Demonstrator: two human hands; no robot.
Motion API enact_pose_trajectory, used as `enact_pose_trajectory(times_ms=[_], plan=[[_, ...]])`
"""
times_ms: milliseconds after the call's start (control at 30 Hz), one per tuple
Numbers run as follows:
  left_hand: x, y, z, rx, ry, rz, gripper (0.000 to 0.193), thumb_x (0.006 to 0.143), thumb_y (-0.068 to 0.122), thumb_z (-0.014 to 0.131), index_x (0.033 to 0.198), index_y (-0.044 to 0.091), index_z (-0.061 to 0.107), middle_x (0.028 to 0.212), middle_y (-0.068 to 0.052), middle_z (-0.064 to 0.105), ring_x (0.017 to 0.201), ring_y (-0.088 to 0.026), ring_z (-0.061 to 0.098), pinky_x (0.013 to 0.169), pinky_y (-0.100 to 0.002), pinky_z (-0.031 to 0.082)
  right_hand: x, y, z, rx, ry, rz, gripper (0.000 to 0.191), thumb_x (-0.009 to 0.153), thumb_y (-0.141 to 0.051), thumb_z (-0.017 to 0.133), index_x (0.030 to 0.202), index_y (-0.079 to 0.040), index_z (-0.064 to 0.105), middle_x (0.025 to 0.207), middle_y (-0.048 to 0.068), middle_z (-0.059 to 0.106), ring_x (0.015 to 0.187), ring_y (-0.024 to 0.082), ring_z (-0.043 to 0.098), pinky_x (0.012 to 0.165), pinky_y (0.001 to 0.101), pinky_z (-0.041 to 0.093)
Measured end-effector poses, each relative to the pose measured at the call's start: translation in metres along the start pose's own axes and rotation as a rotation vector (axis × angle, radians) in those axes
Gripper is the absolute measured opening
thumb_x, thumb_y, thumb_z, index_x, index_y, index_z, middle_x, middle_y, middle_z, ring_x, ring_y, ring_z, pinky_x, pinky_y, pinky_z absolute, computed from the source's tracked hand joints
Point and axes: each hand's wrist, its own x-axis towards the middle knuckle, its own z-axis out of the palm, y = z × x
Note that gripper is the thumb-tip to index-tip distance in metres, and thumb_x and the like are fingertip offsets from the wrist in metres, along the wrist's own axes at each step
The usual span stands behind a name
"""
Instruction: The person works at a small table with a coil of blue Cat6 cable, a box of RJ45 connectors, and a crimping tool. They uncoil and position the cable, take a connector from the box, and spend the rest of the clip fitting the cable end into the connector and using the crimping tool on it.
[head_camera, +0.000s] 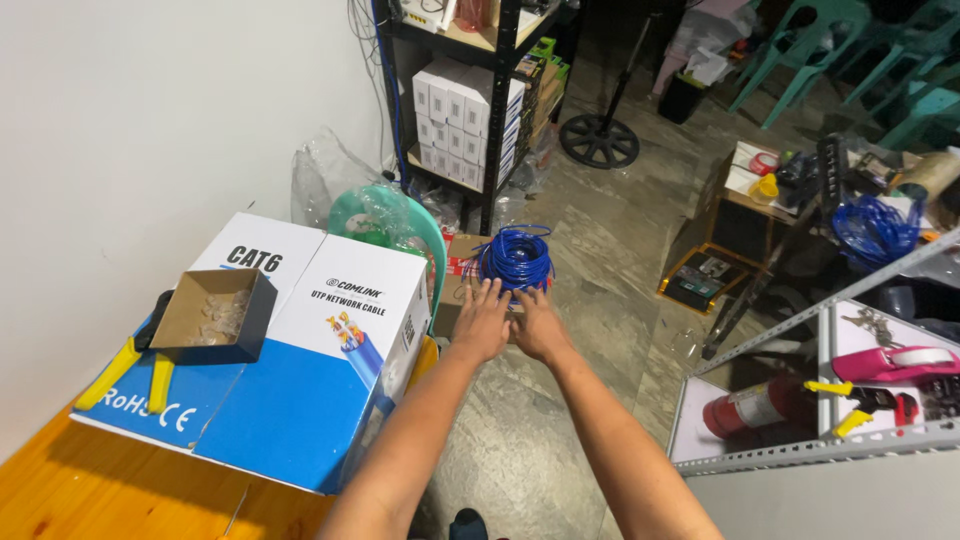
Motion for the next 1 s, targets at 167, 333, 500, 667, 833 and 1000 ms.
enact_pose_trajectory(times_ms=[167,333,500,667,833,1000], plan=[[0.019,0.011,0.009,0.001,-0.053,-0.009,0.066,0.092,0.029,0.063,0.150,0.005,0.044,0.162,-0.020,0.031,0.152,-0.036,0.025,0.123,-0.058,0.011,0.009,0.026,0.003,-0.036,-0.002,-0.040,0.052,0.089,-0.022,0.072,0.137,-0.010,0.057,0.157,0.017,0.047,0.146,0.041,0.043,0.117,0.0454,0.041],[0.051,0.008,0.014,-0.016,-0.060,-0.002,0.069,0.091,0.029,0.062,0.152,0.005,0.041,0.164,-0.021,0.028,0.153,-0.036,0.022,0.124,-0.057,0.011,0.030,0.041,0.001,0.098,-0.013,0.137,0.069,0.083,-0.019,0.073,0.146,-0.010,0.048,0.153,0.027,0.040,0.139,0.044,0.043,0.113,0.0467,0.040],[0.091,-0.004,0.020,-0.031,-0.075,-0.026,0.069,0.091,0.029,0.061,0.152,0.004,0.040,0.165,-0.020,0.028,0.154,-0.036,0.021,0.124,-0.057,0.010,0.063,0.065,0.004,0.076,0.004,0.165,0.068,0.084,-0.019,0.072,0.147,-0.012,0.048,0.154,0.027,0.040,0.137,0.045,0.046,0.113,0.0458,0.043],[0.149,-0.015,0.024,-0.057,-0.039,-0.018,0.068,0.092,0.028,0.061,0.152,0.004,0.040,0.164,-0.020,0.028,0.154,-0.036,0.022,0.123,-0.057,0.010,0.111,0.099,-0.001,0.051,-0.044,0.258,0.074,0.083,-0.018,0.074,0.150,-0.015,0.044,0.156,0.022,0.037,0.139,0.043,0.044,0.113,0.0472,0.041],[0.190,-0.030,0.046,-0.082,-0.035,-0.003,0.065,0.095,0.026,0.059,0.152,0.002,0.040,0.164,-0.021,0.029,0.153,-0.037,0.023,0.123,-0.058,0.012,0.144,0.129,0.010,0.046,-0.050,0.275,0.077,0.081,-0.016,0.075,0.151,-0.014,0.042,0.160,0.021,0.031,0.142,0.043,0.039,0.114,0.0463,0.040],[0.220,-0.045,0.080,-0.133,-0.037,-0.048,0.065,0.095,0.025,0.059,0.152,0.002,0.039,0.164,-0.021,0.028,0.153,-0.037,0.024,0.123,-0.057,0.013,0.174,0.169,0.027,0.021,-0.113,0.271,0.078,0.082,-0.018,0.075,0.152,-0.015,0.039,0.162,0.019,0.029,0.145,0.042,0.036,0.116,0.0462,0.037]])
